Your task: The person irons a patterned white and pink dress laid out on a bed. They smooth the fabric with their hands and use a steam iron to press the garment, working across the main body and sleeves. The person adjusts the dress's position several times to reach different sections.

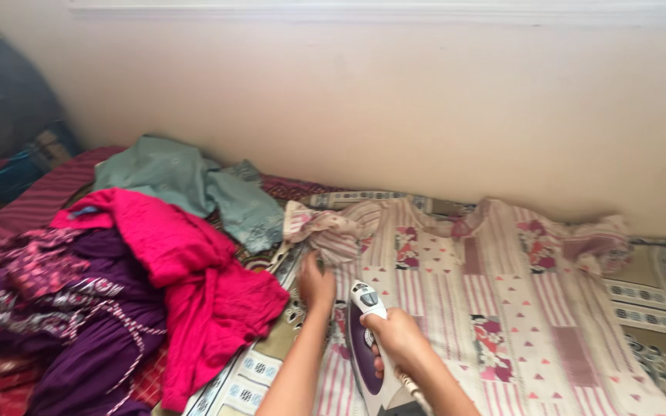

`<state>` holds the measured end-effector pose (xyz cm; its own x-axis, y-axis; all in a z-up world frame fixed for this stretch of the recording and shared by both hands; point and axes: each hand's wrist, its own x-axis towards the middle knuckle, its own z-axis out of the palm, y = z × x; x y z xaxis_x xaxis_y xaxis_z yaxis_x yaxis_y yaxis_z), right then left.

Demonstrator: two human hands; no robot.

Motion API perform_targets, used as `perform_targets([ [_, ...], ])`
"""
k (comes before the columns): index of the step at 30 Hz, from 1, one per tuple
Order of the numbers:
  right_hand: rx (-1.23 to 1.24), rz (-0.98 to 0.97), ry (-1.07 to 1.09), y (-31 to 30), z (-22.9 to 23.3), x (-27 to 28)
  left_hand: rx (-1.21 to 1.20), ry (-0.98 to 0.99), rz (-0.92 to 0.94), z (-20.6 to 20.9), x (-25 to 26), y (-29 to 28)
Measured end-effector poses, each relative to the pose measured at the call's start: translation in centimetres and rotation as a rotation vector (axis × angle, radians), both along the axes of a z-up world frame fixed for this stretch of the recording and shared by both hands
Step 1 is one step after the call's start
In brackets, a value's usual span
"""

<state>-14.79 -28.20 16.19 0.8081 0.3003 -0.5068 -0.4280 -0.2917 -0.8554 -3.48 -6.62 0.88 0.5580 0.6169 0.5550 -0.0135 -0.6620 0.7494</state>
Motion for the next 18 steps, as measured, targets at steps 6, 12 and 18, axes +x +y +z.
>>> perform_targets([
  [6, -0.109, -0.159, -0.079, -8.1, -0.8, 2.5, 0.103, 0.414, -0.189, 5.4, -9.5, -10.0],
  [12, -0.202, -0.226, -0.078, -21.3, -1.5, 3.8, 0.324, 0.720, -0.281, 5.6, -11.7, -10.7],
  [18, -0.104, -0.175, -0.169, -25.6, -1.5, 8.6, 0.393, 0.793, -0.243, 5.3, -11.5, -10.7],
])
